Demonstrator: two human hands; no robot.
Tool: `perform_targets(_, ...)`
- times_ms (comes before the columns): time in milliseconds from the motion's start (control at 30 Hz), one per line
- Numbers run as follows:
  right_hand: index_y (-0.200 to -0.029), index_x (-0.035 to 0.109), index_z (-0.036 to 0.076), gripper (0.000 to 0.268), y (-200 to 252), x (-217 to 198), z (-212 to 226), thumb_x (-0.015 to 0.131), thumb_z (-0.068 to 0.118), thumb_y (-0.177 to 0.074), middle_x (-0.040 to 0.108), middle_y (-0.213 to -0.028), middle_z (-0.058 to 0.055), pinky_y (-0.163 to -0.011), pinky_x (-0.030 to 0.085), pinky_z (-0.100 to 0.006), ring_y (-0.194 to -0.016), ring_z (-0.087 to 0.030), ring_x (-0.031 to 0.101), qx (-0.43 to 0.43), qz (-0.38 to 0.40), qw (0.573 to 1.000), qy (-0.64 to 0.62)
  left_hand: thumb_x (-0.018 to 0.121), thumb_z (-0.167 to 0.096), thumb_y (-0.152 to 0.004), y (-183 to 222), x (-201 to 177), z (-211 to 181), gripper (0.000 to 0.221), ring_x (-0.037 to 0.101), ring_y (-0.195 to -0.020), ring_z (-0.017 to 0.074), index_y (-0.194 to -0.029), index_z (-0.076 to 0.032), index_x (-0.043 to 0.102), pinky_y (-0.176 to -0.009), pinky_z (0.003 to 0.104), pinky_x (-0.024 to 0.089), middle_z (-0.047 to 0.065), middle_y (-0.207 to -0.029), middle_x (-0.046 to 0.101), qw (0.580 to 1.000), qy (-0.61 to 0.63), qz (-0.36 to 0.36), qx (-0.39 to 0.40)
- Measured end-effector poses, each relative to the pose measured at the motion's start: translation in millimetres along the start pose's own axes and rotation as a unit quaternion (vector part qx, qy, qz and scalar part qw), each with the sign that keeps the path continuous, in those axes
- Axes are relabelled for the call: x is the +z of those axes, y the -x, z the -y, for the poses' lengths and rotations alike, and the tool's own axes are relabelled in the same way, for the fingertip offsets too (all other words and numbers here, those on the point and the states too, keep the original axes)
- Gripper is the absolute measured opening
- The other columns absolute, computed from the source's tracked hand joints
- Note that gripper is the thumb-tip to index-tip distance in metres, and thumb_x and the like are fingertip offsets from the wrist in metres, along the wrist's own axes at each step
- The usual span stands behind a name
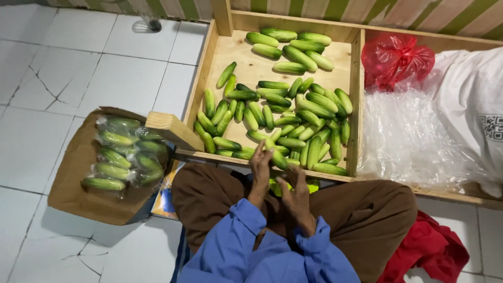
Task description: The person picks up cucumbers from a wooden tray and places them into individual plastic bags, which are then tied and placed into a cardboard box.
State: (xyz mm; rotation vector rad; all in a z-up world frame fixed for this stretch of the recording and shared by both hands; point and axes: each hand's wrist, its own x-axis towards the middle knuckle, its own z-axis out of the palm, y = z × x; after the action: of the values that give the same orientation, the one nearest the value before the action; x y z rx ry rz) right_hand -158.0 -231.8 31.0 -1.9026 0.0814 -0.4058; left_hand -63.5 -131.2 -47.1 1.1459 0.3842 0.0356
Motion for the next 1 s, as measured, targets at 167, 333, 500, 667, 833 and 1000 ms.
perform_targets(167,-0.130,0.061,0.015,0.045,28,-10,-53,0.071,0.025,-0.087,0.065,-0.122,-0.012,-0.096,0.054,-0.047,-0.117,-0.033,0.063,-0.082,0.169,0.909,0.372,0.059,-0.024,-0.099,1,-2,-32,0.058,0.066,-0.090,0.0235,-0.152,-0.002,0.046,-0.073,0.033,0.049,0.026,-0.116,0.068,0.989,0.142,0.032,-0.040)
perform_targets(333,-0.143,0.056,0.031,0.052,47,10,-168,0.063,0.019,-0.092,0.066,-0.120,-0.007,-0.099,0.044,-0.055,-0.112,-0.033,0.065,0.021,0.275,0.819,0.503,0.051,-0.027,-0.098,21,3,-61,0.052,0.062,-0.050,0.0182,-0.144,-0.003,0.053,-0.039,0.025,0.043,0.028,-0.109,0.070,0.960,0.254,0.082,-0.082)
perform_targets(500,-0.126,0.068,0.013,0.056,34,-11,-128,0.074,0.011,-0.070,0.070,-0.111,-0.016,-0.083,0.059,-0.053,-0.099,-0.042,0.070,-0.024,0.209,0.919,0.332,0.062,-0.028,-0.098,30,5,-74,0.052,0.058,-0.045,0.0161,-0.144,-0.004,0.056,-0.037,0.024,0.043,0.020,-0.101,0.068,0.969,0.234,0.041,-0.068)
perform_targets(667,-0.134,0.061,0.004,0.045,16,-32,-28,0.061,-0.002,-0.089,0.069,-0.115,-0.026,-0.089,0.055,-0.053,-0.104,-0.045,0.068,-0.016,0.006,0.998,0.058,0.059,-0.024,-0.099,53,6,-110,0.042,0.064,-0.057,0.0176,-0.136,-0.004,0.056,-0.044,0.024,0.043,0.023,-0.101,0.072,0.970,0.235,0.038,-0.049)
perform_targets(833,-0.115,0.070,-0.001,0.033,2,-36,33,0.076,-0.007,-0.083,0.066,-0.129,-0.023,-0.108,0.049,-0.050,-0.116,-0.042,0.067,-0.213,-0.135,0.968,0.000,0.056,-0.026,-0.100,55,6,-95,0.040,0.065,-0.061,0.0170,-0.133,-0.005,0.055,-0.047,0.024,0.043,0.022,-0.106,0.073,0.970,0.230,0.050,-0.061)
perform_targets(1000,-0.118,0.074,0.014,0.022,16,-35,94,0.057,0.013,-0.104,0.064,-0.126,-0.018,-0.091,0.057,-0.041,-0.104,-0.030,0.069,-0.336,-0.006,0.936,0.108,0.065,-0.020,-0.092,67,25,-88,0.037,0.055,-0.054,0.0113,-0.127,-0.006,0.063,-0.048,0.024,0.045,0.006,-0.079,0.065,0.977,0.179,0.111,-0.034)
